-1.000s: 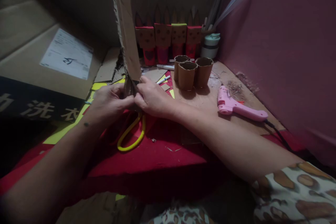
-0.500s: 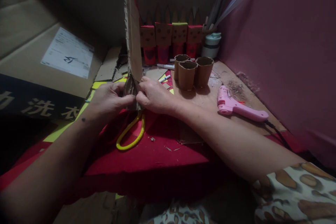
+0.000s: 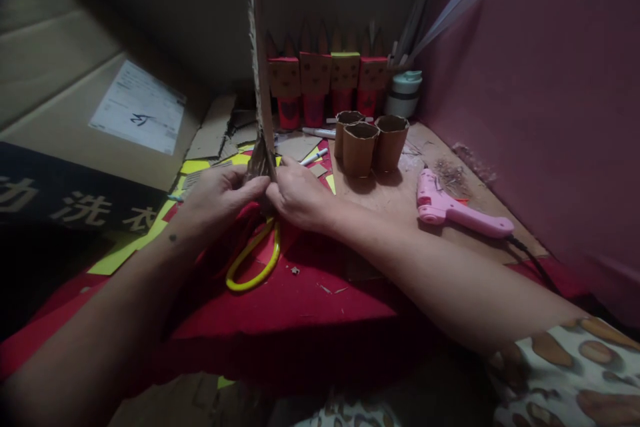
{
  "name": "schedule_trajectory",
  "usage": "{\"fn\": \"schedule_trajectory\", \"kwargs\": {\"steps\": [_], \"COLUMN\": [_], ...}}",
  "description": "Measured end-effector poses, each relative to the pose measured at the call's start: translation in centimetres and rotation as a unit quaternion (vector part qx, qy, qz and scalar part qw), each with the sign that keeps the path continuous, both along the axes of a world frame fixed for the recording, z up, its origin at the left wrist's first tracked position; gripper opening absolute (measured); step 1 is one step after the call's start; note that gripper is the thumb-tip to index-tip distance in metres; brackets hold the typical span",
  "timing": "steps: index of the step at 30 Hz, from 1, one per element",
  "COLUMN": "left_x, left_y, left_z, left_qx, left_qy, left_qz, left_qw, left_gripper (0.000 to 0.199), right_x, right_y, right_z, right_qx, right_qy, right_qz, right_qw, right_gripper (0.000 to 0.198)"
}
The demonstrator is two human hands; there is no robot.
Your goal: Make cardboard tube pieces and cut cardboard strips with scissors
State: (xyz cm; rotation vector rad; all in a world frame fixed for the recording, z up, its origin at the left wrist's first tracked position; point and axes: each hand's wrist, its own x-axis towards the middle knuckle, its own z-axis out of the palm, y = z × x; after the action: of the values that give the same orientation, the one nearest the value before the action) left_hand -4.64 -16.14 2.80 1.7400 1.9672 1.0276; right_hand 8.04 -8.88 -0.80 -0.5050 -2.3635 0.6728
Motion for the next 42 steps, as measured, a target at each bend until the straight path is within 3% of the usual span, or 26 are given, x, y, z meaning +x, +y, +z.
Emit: {"fn": "schedule_trajectory", "kwargs": {"steps": [3, 8, 16, 20, 25, 35, 38, 42], "left_x": [-0.1, -0.2, -0.6, -0.5, -0.4, -1.1, -1.1, -0.5], "left_y": [0.2, 0.3, 0.0, 0.0, 0.1, 0.0, 0.0, 0.1], "left_z": [-0.3, -1.0, 0.2, 0.2, -0.4, 0.3, 0.2, -0.3], "left_qx": [-0.036, 0.008, -0.024, -0.017, 0.008, -0.021, -0.029, -0.017], "left_qy": [-0.008, -0.008, -0.054, -0.005, 0.06, 0.024, 0.028, 0.103], "left_qz": [-0.006, 0.002, -0.04, -0.014, -0.004, -0.05, -0.056, -0.06], "left_qw": [0.999, 1.0, 0.997, 1.0, 0.998, 0.998, 0.998, 0.993], "left_gripper": [0.018, 0.012, 0.009, 0.009, 0.013, 0.01, 0.009, 0.011], "right_x": [-0.4, -0.8, -0.2, 0.0, 0.0, 0.0, 0.1, 0.0], "right_y": [-0.1, -0.5, -0.1, 0.1, 0.4, 0.1, 0.2, 0.4], "right_z": [-0.4, -0.4, 0.3, 0.7, 0.2, 0.1, -0.1, -0.1], "right_qx": [0.023, 0.047, 0.031, -0.002, -0.142, -0.291, -0.298, -0.228], "right_qy": [-0.023, -0.065, -0.036, -0.039, -0.004, 0.055, 0.08, 0.069], "right_qz": [-0.036, -0.075, -0.028, -0.049, -0.042, 0.036, 0.047, 0.019], "right_qw": [0.999, 0.994, 0.998, 0.998, 0.989, 0.955, 0.95, 0.971], "right_gripper": [0.012, 0.01, 0.012, 0.01, 0.006, 0.008, 0.006, 0.007]}}
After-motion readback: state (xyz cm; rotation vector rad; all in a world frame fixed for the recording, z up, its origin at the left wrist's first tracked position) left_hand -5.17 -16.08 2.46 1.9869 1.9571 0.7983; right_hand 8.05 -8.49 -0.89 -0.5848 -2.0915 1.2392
